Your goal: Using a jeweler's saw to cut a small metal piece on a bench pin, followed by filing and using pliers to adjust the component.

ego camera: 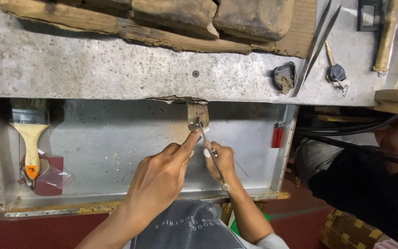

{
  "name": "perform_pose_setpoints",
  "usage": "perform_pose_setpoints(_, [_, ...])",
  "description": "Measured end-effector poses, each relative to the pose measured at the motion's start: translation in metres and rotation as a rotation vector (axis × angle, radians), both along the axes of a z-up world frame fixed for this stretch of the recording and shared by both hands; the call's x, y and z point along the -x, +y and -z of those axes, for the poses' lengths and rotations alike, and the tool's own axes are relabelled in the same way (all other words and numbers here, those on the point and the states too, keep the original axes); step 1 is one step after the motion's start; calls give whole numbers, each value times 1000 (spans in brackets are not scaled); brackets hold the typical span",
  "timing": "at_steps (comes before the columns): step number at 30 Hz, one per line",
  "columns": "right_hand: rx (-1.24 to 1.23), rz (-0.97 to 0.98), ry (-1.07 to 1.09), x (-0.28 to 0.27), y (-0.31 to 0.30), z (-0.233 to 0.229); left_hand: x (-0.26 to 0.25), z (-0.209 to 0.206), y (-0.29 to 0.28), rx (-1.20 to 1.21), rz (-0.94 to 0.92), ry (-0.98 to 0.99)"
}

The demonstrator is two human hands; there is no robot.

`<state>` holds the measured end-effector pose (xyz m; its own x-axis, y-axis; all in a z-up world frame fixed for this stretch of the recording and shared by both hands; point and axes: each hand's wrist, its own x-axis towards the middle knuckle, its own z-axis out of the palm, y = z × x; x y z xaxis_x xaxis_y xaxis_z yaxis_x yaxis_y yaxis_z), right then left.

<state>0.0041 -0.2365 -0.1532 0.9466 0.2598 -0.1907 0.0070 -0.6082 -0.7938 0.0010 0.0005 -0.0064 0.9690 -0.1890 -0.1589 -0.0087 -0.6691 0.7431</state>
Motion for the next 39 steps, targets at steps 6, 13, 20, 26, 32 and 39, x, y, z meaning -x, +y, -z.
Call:
perform_pose_setpoints(6, [-148, -50, -197, -63, 53, -35, -2, -2, 0, 53, -7, 98])
perform_pose_setpoints(13, [5, 75, 42, -5, 13, -11, 1, 2, 0, 9, 2, -3])
perform_pose_setpoints(20, [-86, -118, -226, -57, 38, -7, 2, 0, 0, 47, -6, 60])
perform_pose_setpoints(26, [-26, 9, 59, -13, 11, -17, -1, -2, 2, 33, -17, 24])
perform_pose_setpoints(32, [-122, -88, -130, -51, 36, -21, 0, -4, 1, 34, -5, 23])
perform_pose_setpoints(39, [-38, -8, 92, -22, 30, -50, -2, -6, 3, 31, -4, 56])
